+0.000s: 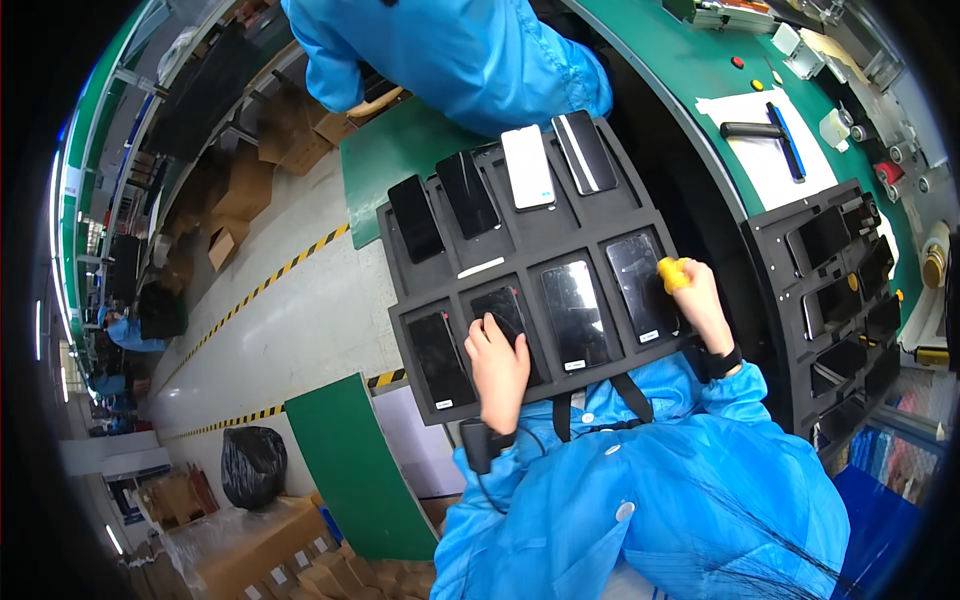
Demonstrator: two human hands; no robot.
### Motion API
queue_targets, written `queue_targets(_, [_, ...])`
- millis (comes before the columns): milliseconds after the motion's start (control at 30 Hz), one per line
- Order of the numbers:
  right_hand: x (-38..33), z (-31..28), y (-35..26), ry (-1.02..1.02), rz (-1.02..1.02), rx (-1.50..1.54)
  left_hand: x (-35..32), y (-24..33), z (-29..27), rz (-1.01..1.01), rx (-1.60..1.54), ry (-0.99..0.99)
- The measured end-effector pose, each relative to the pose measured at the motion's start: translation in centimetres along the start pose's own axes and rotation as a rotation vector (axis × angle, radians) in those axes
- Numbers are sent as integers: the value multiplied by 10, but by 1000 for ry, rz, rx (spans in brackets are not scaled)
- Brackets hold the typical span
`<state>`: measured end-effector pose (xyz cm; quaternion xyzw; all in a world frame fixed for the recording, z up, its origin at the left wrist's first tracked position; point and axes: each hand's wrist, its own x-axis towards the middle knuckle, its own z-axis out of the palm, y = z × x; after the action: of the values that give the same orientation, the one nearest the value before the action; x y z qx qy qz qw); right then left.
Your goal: Cleaning and inspecting multiple mobile phone screens using a cloth at a factory workstation.
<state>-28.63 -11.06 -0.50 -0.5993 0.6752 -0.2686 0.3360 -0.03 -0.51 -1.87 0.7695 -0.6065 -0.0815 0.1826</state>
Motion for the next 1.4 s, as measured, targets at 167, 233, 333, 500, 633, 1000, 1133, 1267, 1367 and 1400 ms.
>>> queue_targets(167, [-18,25,20,104,-342,-455,-3,20,32,-193,213,-19])
queue_targets(233, [-24,39,32,-55,-290,-636,-4,26,37,-216,293,-14])
queue_targets(333, [-37,50,9,-41,-248,-703,-1,30,33,-260,352,-22])
queue_targets(500, [-13,27,20,38,-23,26,12,28,11,-312,210,-115])
queue_targets(633, [-1,19,29,-93,20,119,12,22,6,-327,-33,-82])
queue_targets(1000, [35,21,27,-61,-106,170,23,30,-11,-277,-227,29])
queue_targets(1133, [25,39,0,284,-368,-337,30,27,-10,-218,-230,156])
queue_targets(1267, [13,56,-17,-15,-516,-368,43,19,-6,-193,-88,190])
queue_targets(1367, [4,67,-45,-115,-542,-309,44,1,-10,-169,42,256])
queue_targets(1400, [6,69,-50,-115,-545,-306,45,-7,-16,-170,61,258])
